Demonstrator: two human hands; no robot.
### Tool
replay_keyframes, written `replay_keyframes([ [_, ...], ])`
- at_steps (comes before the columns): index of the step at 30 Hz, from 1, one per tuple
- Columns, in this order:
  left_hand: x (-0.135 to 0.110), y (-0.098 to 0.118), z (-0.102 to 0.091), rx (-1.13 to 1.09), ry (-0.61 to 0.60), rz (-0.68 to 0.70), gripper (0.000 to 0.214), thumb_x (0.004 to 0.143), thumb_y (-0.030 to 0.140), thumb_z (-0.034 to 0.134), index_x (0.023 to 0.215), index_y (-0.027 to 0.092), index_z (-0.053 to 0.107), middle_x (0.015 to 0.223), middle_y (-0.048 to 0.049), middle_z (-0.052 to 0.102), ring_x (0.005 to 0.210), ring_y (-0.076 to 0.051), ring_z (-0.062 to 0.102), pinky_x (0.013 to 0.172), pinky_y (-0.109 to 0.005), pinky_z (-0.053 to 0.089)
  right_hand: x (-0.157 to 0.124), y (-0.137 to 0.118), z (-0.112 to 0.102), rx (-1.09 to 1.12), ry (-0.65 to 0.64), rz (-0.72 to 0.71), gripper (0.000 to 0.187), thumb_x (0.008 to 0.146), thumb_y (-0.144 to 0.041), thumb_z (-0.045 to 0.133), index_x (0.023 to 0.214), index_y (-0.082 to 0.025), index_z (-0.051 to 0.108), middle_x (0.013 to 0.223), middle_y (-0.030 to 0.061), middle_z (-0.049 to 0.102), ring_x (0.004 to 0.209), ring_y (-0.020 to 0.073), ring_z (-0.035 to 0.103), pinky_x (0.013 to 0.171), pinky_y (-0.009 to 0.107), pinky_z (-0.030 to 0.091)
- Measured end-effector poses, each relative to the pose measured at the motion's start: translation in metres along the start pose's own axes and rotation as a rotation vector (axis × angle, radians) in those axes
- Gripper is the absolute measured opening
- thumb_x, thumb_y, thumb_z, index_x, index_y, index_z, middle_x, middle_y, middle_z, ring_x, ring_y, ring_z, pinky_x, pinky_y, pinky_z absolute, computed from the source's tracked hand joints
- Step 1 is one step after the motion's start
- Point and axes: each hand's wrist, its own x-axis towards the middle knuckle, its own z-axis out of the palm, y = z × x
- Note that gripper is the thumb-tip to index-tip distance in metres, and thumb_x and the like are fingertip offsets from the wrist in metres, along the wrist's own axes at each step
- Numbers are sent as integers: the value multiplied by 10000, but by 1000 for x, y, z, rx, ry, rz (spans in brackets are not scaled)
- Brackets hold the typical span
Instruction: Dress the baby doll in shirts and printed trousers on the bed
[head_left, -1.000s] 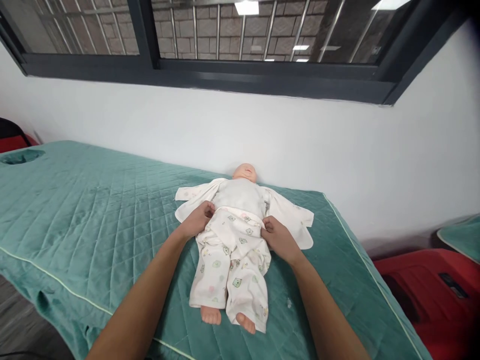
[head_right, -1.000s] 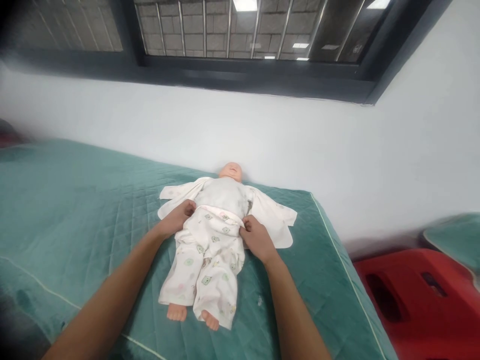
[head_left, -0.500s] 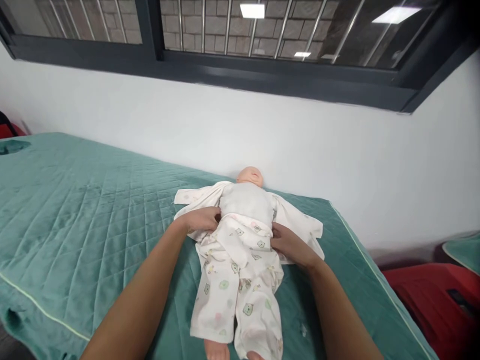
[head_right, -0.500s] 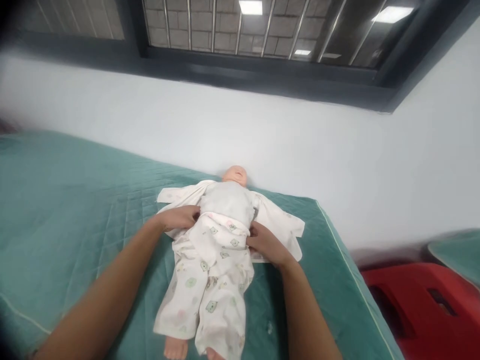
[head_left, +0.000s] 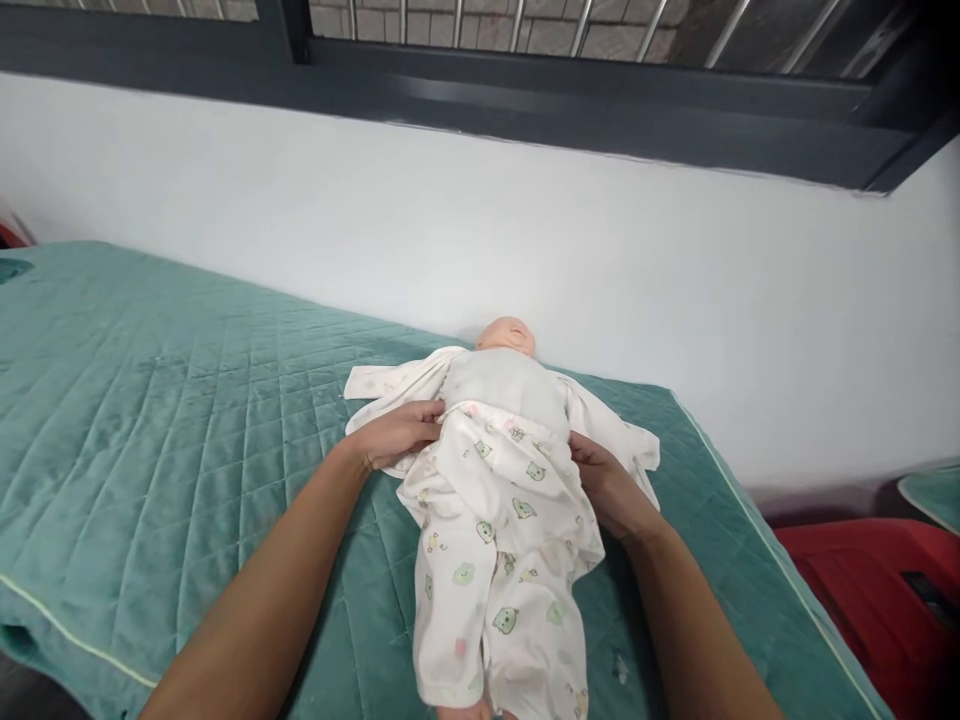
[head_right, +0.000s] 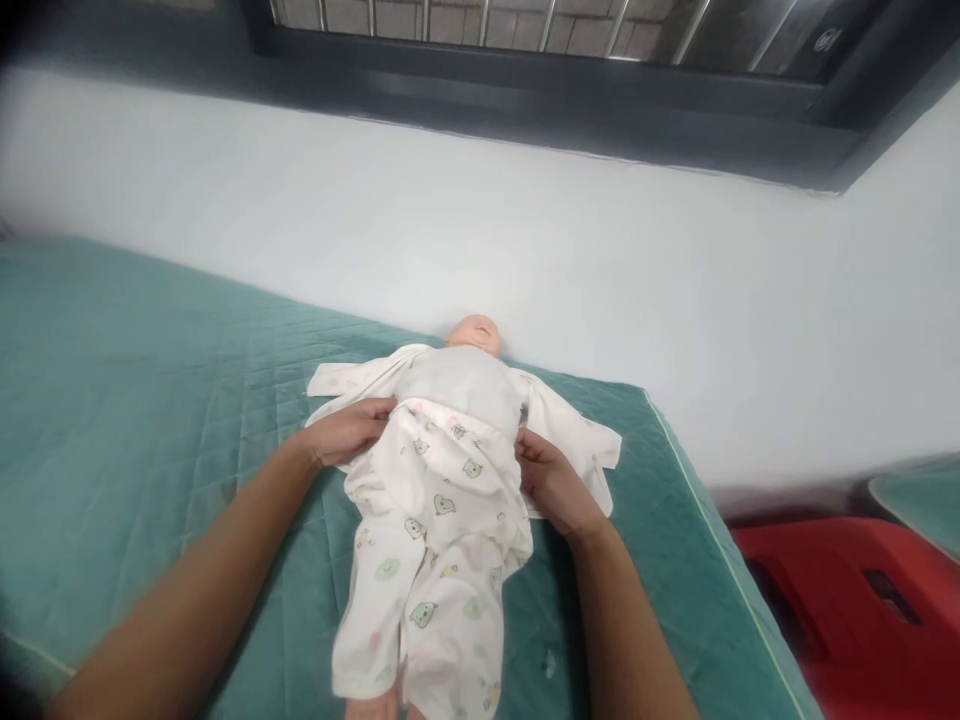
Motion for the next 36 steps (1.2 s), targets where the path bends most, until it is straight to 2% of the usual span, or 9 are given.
replay_keyframes([
  [4, -5, 6, -1, -56, -164, -67, 229, 661, 201, 694, 883, 162, 659, 795, -48, 679, 784, -198, 633, 696, -308, 499, -7, -5, 2, -24, -56, 3, 401, 719, -276, 757, 1094, -229, 623, 942, 49, 741, 901, 244, 689, 779, 379, 535],
  [7, -7, 9, -2, -50, -207, -61, 275, 628, 168, 697, 898, 162, 648, 824, -50, 683, 818, -205, 630, 726, -309, 503, -12, -8, 1, -33, -98, 20, 379, 696, -223, 771, 1040, -212, 612, 995, 55, 730, 932, 240, 680, 806, 373, 529],
  [13, -7, 14, 2, -62, -291, -85, 420, 629, 106, 664, 1038, 180, 603, 990, -42, 688, 916, -206, 627, 775, -300, 498, -13, -9, -1, 11, -156, 32, 378, 656, -136, 778, 969, -219, 584, 1005, 38, 714, 928, 229, 662, 766, 339, 521],
  [19, -8, 15, 3, -52, -298, -70, 474, 650, 98, 635, 1111, 199, 584, 1091, -40, 683, 1007, -224, 622, 831, -311, 495, -14, -6, -7, 55, -152, 39, 360, 655, -91, 776, 918, -229, 573, 873, -14, 653, 734, 143, 604, 648, 260, 493],
  [25, -8, 17, 2, -10, -319, -73, 473, 650, 96, 611, 1112, 197, 588, 1111, -40, 680, 972, -213, 634, 834, -307, 491, -12, -4, -19, 21, 2, 7, 392, 677, -128, 779, 981, -242, 559, 894, -25, 575, 752, 117, 568, 639, 233, 459],
  [33, -7, 21, 5, 65, -278, -56, 448, 636, 96, 609, 1074, 193, 607, 1097, -48, 679, 1038, -237, 607, 897, -334, 487, -12, -4, -14, -95, -90, -30, 396, 663, -143, 782, 919, -241, 497, 810, -37, 554, 777, 139, 565, 663, 248, 438],
  [36, -7, 20, 6, 94, -275, -39, 404, 654, 120, 597, 1050, 195, 613, 1049, -45, 683, 989, -228, 613, 884, -336, 490, -13, -5, -12, -142, -108, -23, 366, 686, -169, 761, 914, -238, 483, 825, -33, 582, 752, 125, 544, 637, 231, 414],
])
